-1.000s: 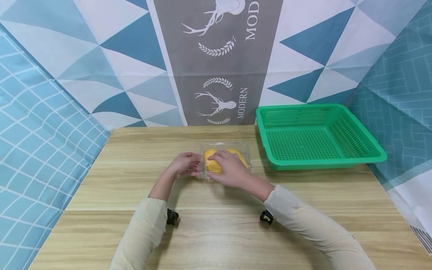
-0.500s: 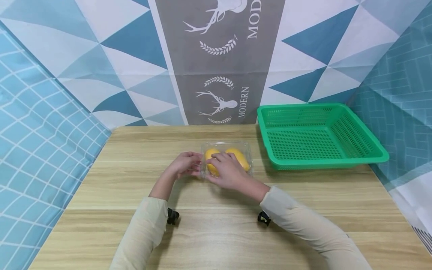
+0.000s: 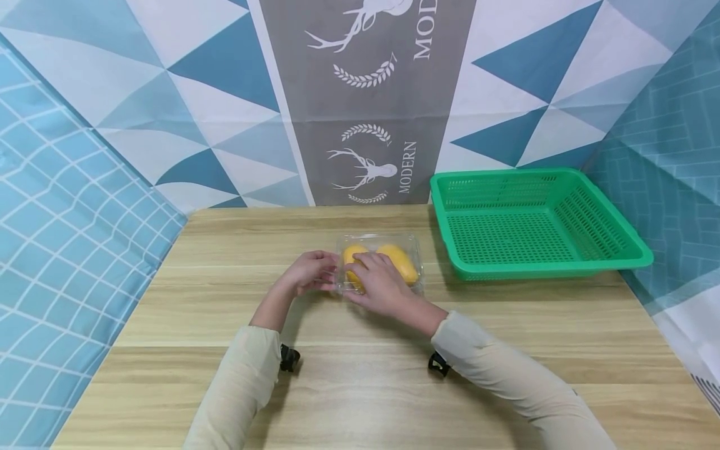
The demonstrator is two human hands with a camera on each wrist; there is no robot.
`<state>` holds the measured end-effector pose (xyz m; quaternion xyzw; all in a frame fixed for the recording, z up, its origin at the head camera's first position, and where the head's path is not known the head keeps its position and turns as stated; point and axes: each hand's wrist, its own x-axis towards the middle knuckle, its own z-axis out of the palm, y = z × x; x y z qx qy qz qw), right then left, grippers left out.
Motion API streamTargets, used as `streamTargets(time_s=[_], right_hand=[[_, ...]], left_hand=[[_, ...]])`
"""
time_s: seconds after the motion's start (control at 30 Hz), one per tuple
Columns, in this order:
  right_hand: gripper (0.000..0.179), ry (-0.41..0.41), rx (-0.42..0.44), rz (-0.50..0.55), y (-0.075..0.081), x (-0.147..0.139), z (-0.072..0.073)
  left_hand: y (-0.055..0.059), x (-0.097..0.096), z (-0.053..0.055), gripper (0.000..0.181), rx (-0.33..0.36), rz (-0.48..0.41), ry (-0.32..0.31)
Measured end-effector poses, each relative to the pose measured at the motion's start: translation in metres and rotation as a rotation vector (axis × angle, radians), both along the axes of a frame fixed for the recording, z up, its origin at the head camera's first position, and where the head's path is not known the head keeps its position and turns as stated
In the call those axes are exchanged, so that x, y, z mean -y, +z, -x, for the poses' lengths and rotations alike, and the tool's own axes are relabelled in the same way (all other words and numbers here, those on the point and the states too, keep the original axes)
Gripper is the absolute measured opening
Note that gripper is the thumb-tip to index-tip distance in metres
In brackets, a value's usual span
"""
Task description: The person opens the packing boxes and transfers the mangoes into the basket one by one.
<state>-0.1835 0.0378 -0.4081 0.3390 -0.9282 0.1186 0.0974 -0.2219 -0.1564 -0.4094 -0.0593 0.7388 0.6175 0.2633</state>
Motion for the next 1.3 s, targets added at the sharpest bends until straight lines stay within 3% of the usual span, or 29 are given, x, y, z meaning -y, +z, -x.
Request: streamTargets(time_s=[0.37, 0.73, 1.3], right_hand=[[0.050, 0.018, -0.033, -0.034, -0.001, -0.001, 0.002], [0.044, 0.063, -0.152, 0.021, -0.011, 0.000, 0.005], [0.022, 0.133, -0.361, 0.091, -0.019, 0.002, 0.007]], left_hand=[[-0.001, 0.001, 0.000, 0.038, -0.005, -0.011, -0.015], [-0.002, 0.001, 0.001, 0.038, -0.001, -0.019, -0.005], [-0.003, 0.000, 0.002, 0.038, 0.002, -0.024, -0.002]])
